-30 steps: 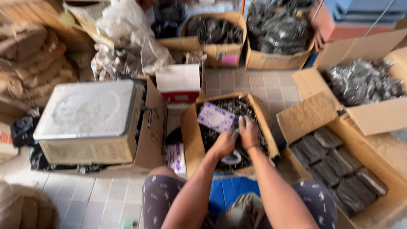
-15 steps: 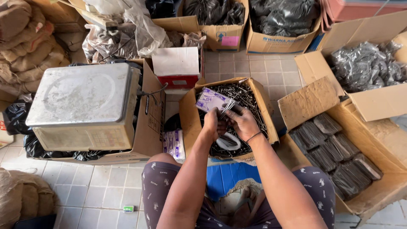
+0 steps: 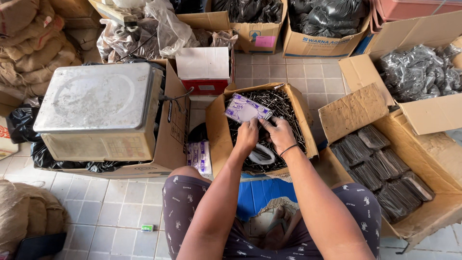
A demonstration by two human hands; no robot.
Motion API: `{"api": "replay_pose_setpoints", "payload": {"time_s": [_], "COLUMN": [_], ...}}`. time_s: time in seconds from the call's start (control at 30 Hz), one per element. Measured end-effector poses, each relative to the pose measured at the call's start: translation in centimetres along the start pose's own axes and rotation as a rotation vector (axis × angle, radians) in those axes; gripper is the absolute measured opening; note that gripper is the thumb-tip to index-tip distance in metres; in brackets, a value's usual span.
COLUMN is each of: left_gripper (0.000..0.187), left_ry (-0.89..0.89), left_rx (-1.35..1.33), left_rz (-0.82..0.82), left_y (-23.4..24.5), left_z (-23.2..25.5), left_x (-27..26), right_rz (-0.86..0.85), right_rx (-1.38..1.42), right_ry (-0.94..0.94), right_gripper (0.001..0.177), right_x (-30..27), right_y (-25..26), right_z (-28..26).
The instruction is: The person sorts metal hardware items by hand from a cardboard box, placing them into a plastic bag, and then places the bag on a scale.
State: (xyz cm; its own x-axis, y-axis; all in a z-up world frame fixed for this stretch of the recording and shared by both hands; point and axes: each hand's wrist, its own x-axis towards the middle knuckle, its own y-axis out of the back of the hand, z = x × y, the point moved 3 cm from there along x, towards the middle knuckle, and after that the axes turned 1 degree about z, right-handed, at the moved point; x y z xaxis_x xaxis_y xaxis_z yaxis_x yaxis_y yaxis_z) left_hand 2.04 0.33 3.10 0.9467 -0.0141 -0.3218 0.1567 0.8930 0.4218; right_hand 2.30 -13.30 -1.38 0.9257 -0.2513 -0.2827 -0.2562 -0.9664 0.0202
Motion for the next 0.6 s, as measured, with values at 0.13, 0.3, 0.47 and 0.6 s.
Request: {"api": "replay_pose_setpoints", "payload": {"time_s": [0.13,0.3,0.47,0.6], "left_gripper": [0.089,0.082,0.072,0.064], "left_ry": [0.005,0.145,0.211,0.203], "left_rx": [-0.097,0.145,0.323,0.172], "left_rz": [0.007,0.080,0.026,-0.111], "left_y": [1.5,3.0,0.8,1.4], "left_z": [2.4,-0.7,-6.3,-5.5], "left_x": [-3.2,-3.0,-1.8,-3.4], "right_rz": [-0.005,-0.068,-0.238,-0.380], "right_rx": [0.046,-0.399,-0.585,-0.830], "right_ry": [0.008,0.200,0.240,0.360], "right_gripper": [0.025,0.023,0.029,0.041], "right_x": [-2.2,-2.8,-4.2,-3.9], "right_y": [0.1,2.3,2.2,1.1], "right_z": [-1.7,-1.8,0.3,2.8]}}
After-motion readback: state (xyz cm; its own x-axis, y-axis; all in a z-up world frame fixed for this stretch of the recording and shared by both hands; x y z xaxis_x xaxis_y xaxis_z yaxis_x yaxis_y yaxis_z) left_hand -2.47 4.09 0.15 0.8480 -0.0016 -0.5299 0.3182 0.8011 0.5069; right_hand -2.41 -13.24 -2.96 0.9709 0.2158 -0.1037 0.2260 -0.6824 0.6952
